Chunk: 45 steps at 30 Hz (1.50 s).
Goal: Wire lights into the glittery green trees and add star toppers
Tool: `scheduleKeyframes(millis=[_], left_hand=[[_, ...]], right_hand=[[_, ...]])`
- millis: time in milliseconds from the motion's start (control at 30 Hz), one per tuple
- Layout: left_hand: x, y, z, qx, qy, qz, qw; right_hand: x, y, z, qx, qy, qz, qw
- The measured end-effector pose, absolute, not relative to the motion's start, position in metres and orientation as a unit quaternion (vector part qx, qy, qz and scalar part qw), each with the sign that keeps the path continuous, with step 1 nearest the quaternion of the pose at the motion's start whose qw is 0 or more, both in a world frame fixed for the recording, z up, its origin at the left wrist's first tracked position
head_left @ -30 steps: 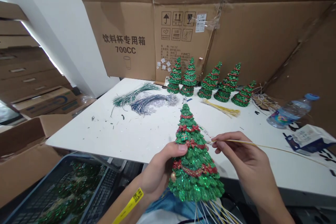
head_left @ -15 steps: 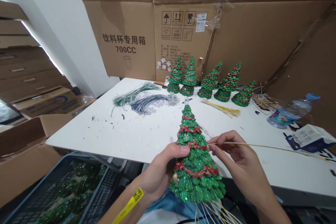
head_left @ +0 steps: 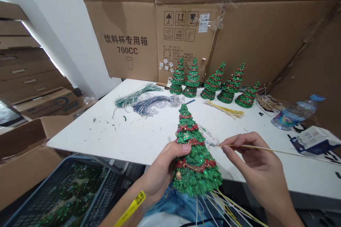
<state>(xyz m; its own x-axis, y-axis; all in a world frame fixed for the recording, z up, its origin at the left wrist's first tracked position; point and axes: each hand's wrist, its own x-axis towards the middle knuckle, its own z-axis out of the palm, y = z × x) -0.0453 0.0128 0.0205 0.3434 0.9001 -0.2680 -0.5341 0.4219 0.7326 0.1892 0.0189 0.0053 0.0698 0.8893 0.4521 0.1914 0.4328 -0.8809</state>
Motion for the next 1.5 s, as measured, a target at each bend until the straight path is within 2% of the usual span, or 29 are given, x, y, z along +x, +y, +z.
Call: scheduleKeyframes(millis=[333,533,1167,1400,1500], left_hand=[[-0.046,0.012,0.024,0.366,0.403,0.451,0.707],[-0.042,0.013,0.024,0.357,0.39,0.471,0.706],[-0.042,0.013,0.021,0.368,0.416,0.456,0.695],[-0.043,0.011,0.021,0.38,0.409,0.457,0.693],[-0.043,0.011,0.02,0.383,0.414,0.452,0.691]], right_hand=[[0.187,-0.005,0.023,-0.313,-0.68,0.214,0.627],[0.182,-0.012,0.034,-0.268,-0.748,0.142,0.59],[0.167,-0.013,0.043,-0.264,-0.776,0.075,0.567],[0.183,-0.017,0.037,-0.296,-0.823,0.063,0.481],[0.177,-0.017,0.041,-0.314,-0.809,0.033,0.496]])
